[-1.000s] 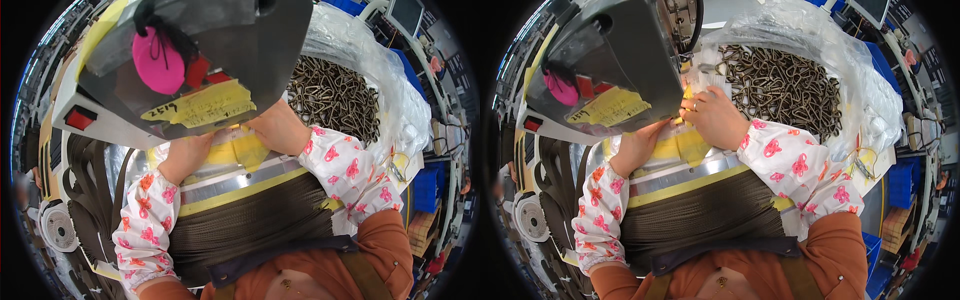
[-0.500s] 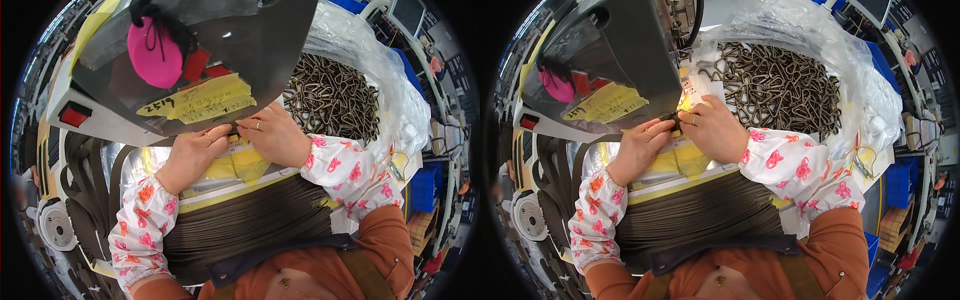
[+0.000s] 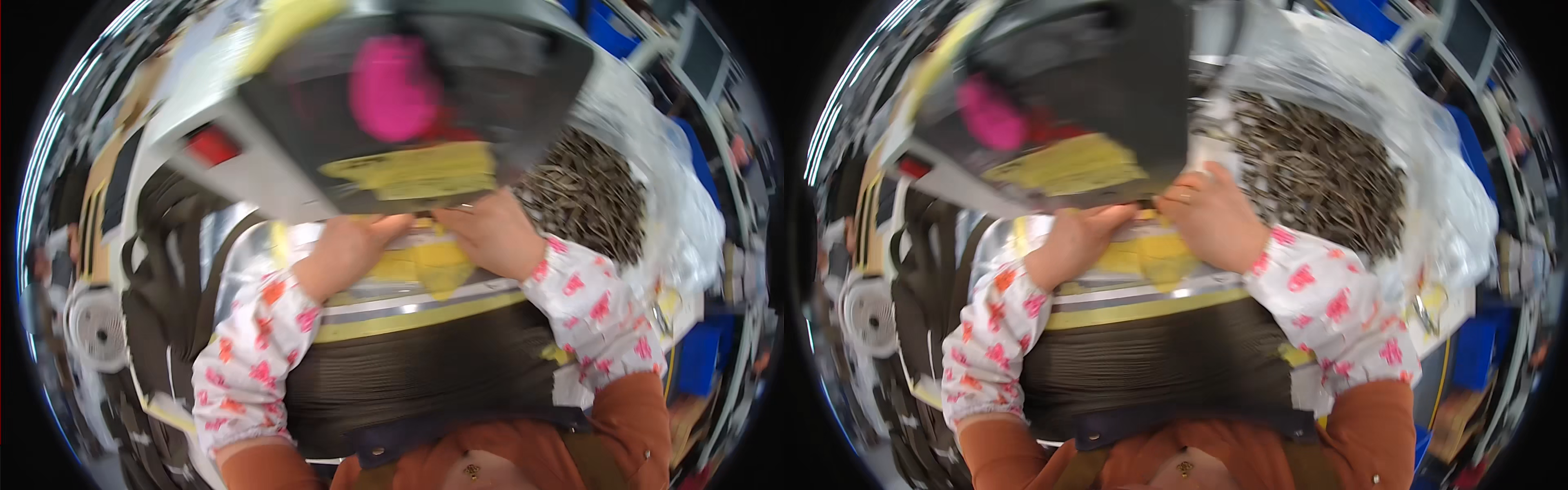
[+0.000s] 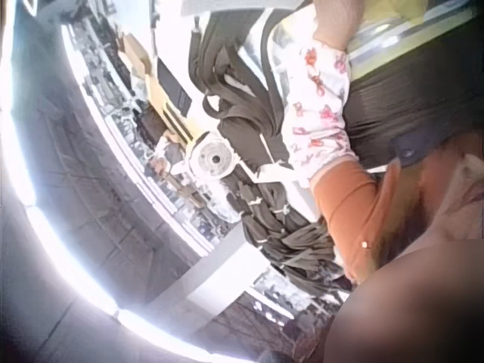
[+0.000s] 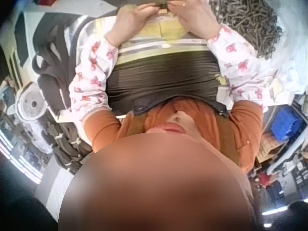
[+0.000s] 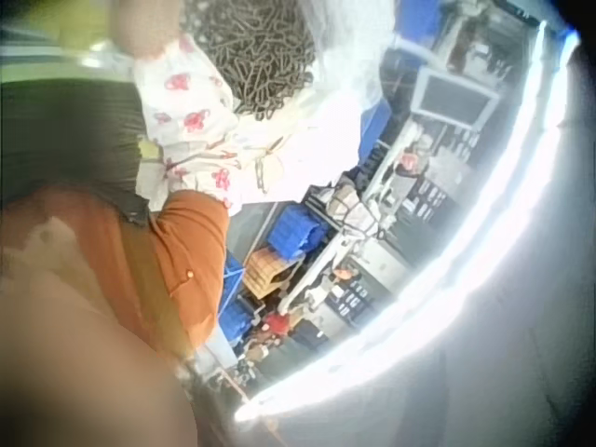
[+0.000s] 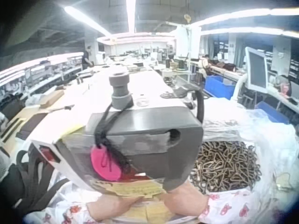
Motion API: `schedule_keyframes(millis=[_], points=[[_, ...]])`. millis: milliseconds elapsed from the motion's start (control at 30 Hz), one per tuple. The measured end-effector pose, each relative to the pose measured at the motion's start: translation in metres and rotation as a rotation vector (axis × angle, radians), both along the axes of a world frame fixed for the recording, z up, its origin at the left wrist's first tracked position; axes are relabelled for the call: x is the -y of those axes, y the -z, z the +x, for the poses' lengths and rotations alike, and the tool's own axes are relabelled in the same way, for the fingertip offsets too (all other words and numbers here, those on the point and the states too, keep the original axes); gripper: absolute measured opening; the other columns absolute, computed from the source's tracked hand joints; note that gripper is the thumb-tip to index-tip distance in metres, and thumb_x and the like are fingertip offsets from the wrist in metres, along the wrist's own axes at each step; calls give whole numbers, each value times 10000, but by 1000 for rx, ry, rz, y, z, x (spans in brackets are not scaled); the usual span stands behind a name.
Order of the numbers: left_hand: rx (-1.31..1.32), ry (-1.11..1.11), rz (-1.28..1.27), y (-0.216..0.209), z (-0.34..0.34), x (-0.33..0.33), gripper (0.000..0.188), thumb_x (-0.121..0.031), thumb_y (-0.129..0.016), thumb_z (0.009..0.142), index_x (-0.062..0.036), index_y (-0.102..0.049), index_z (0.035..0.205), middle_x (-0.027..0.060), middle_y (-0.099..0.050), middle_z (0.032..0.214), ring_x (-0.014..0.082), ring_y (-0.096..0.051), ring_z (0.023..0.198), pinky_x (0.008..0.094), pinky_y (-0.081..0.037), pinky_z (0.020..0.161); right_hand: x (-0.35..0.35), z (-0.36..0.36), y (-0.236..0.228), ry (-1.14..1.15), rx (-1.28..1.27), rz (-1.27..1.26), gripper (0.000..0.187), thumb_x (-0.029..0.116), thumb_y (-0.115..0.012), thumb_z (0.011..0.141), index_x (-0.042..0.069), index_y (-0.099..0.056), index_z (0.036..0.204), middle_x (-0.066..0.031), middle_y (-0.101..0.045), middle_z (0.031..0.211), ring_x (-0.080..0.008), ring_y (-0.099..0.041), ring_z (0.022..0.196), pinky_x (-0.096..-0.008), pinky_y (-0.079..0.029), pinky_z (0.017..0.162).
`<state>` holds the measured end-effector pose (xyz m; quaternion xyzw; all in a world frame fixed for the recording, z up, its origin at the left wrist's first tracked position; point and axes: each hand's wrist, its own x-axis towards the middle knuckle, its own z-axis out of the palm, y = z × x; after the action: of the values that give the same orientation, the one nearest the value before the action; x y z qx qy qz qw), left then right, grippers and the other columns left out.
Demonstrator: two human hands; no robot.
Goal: The recorder is using a sewing machine to attach hardware and sew together lengths of heavy webbing to form adjustable straps, likely for bags or luggage.
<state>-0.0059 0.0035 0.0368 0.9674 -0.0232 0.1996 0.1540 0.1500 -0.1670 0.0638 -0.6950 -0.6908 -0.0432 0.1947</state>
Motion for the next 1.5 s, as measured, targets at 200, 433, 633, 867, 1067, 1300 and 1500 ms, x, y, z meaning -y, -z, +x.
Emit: schedule_keyframes(millis=[200,433,633,867,1067,1300,1500], points=[[-189,-35,-186,-5,11,4,194,-273,-506,858,-134,-614,937,197,-549,760,353,-601,720,433,-473,599,5,12,-1,-47,-101,-32,357,-7,-507,716,-3,-607,1058,-203,-623,986,-348,-607,776,-396,-483,681],[-206,-21,-22,-14,9,3,266,-229,-559,837,-208,-637,1090,182,-562,840,336,-580,821,410,-458,712,8,7,2,-6,-69,-7,354,-36,-493,703,-19,-611,1037,-186,-629,943,-339,-583,833,-413,-421,789],[32,-15,10,3,16,0,203,-219,-543,814,-203,-639,993,128,-558,710,309,-588,743,410,-454,666,4,8,3,-19,-59,62,358,-45,-500,693,-13,-612,1032,-171,-634,938,-343,-572,848,-417,-405,821],[-242,-13,-101,-22,9,8,324,-91,-528,772,-150,-615,1079,153,-584,933,296,-584,823,403,-437,746,4,4,-1,6,-27,30,320,-30,-527,698,-9,-619,1004,-156,-632,955,-332,-575,868,-417,-399,842],[110,8,135,-11,-19,11,230,-184,-575,773,-83,-605,977,69,-564,1043,196,-529,978,352,-359,866,12,1,-10,-117,93,57,265,29,-623,698,-16,-620,959,-127,-614,1018,-312,-580,900,-403,-449,812],[-167,-383,-52,-39,-69,-47,227,-283,-600,796,-58,-602,825,120,-615,742,301,-603,740,416,-451,671,15,18,6,-185,290,44,335,69,-655,705,-64,-566,999,-178,-591,1003,-317,-583,884,-379,-488,741],[-272,-343,-62,-50,-82,-80,191,-273,-600,793,-82,-606,787,121,-605,686,327,-596,694,426,-460,625,-1,-1,12,-252,148,64,196,45,-621,733,-33,-520,881,-176,-555,926,-316,-566,793,-409,-482,678]])
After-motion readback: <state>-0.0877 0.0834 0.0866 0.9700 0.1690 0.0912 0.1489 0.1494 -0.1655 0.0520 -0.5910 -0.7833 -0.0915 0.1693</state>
